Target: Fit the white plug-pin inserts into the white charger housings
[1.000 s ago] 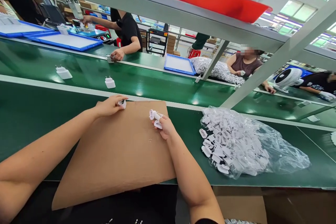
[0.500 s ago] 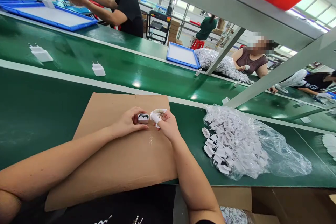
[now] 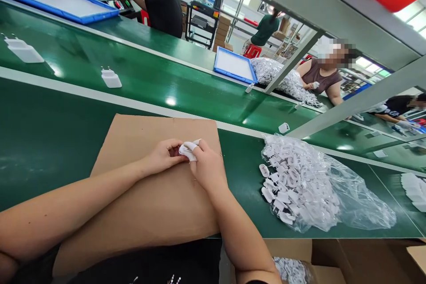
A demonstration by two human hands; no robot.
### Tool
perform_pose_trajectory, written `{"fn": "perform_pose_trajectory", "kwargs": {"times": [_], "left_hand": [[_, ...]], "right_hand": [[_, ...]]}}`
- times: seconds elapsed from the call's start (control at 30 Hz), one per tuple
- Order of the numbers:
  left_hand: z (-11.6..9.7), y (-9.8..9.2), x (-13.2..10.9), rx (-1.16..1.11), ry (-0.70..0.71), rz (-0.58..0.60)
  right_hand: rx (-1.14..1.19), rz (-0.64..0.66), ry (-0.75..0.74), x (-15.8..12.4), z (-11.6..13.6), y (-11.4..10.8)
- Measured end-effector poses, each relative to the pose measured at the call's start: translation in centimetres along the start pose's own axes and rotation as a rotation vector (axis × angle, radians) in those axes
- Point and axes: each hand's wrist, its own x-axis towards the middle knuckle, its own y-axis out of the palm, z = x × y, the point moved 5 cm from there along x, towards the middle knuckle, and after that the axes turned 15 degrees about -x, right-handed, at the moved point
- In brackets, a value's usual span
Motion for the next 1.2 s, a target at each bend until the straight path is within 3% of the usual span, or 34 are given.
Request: {"fn": "perform_pose_trajectory", "kwargs": {"times": [0.23, 0.43, 0.63, 0.77, 0.9, 1.0, 1.2], "left_hand": [[0.3, 0.0, -0.2, 0.025, 0.024, 0.010], [-0.7, 0.6, -0.9, 0.240, 0.207, 0.025], [-0.9, 0.9, -1.2, 0.430, 0.209, -0.013], [-0.7, 1.1, -1.4, 0.397, 0.190, -0.034], [-0.5, 0.7, -0.1, 0.362, 0.099, -0.050], [-0.8, -0.9, 2.8, 0.409, -0.011, -0.103], [-2.8, -7.6, 9.6, 0.596, -0.121, -0.417]], "right_hand": [[-0.244, 0.117, -0.009, 1.1, 1.8, -0.3], [-0.204, 0.165, 0.049, 2.0, 2.3, -1.0], [0.411, -0.005, 0.291, 0.8, 0.1, 0.3], [0.954, 0.006, 0.544, -0.6, -2.0, 3.3], [1.225, -0.107, 0.738, -0.8, -4.0, 4.6], [1.296, -0.146, 0.676, -0.4, -4.4, 4.8], [1.113, -0.137, 0.535, 0.0, -3.7, 5.4]]}}
